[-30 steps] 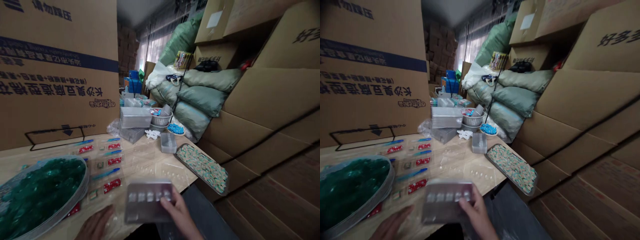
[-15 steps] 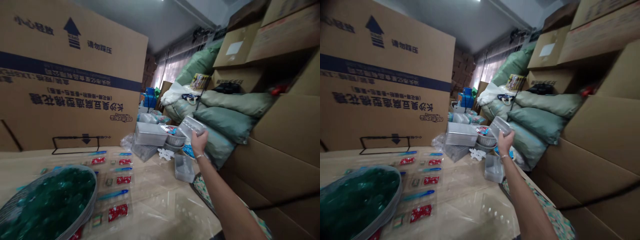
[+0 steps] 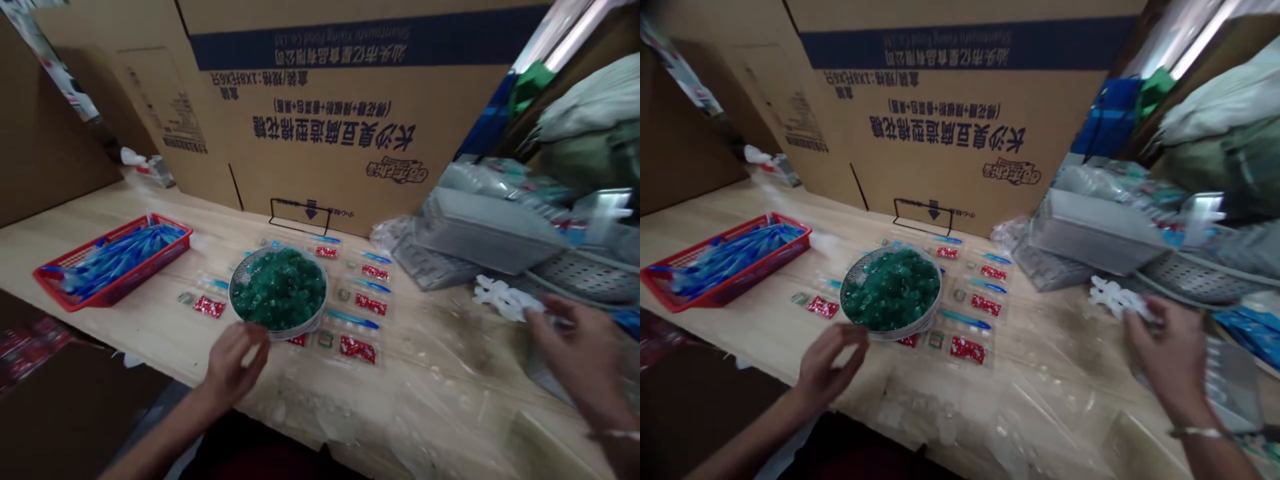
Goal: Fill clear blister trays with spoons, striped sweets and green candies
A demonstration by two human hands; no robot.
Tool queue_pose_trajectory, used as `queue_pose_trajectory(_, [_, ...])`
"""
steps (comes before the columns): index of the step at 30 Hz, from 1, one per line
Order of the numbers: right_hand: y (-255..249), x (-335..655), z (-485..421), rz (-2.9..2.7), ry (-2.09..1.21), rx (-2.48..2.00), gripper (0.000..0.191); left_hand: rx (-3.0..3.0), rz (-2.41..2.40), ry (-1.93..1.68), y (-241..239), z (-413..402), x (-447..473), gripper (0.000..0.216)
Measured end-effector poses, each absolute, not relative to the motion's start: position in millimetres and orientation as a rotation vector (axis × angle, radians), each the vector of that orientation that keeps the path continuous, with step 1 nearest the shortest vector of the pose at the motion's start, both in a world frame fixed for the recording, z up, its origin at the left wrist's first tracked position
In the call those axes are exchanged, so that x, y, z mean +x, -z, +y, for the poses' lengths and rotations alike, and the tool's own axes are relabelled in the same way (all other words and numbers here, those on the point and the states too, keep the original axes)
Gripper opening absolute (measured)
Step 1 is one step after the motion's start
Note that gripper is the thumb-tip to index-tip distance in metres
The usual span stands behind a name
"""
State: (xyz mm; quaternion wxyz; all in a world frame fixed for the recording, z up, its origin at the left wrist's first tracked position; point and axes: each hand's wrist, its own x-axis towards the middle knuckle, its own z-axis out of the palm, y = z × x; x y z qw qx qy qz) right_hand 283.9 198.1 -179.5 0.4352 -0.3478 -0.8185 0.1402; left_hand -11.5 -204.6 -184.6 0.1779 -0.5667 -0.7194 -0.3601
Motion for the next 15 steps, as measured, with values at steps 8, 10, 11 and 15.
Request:
queue_pose_trajectory(8, [232.5, 238.5, 22.6, -2.452, -0.347, -0.495, 0.016, -1.949, -2.314, 0.398, 167.2, -99.7, -53.5, 0.017])
queue_pose_trajectory(10, [231.2, 235.7, -0.1, -2.504, -0.366, -0.459, 0.016, -1.891, -2.366, 0.352, 169.6, -87.1, -54.6, 0.013])
queue_pose_trajectory(11, [230.3, 235.9, -7.8, -2.509, -0.384, -0.462, 0.016, -1.838, -2.377, 0.463, 170.3, -85.9, -55.3, 0.011])
queue_pose_trajectory(15, [222.0, 232.0, -25.1, -2.414, -0.544, -0.5, 0.016, -1.424, -2.416, 1.587, 169.2, -105.7, -48.2, 0.015])
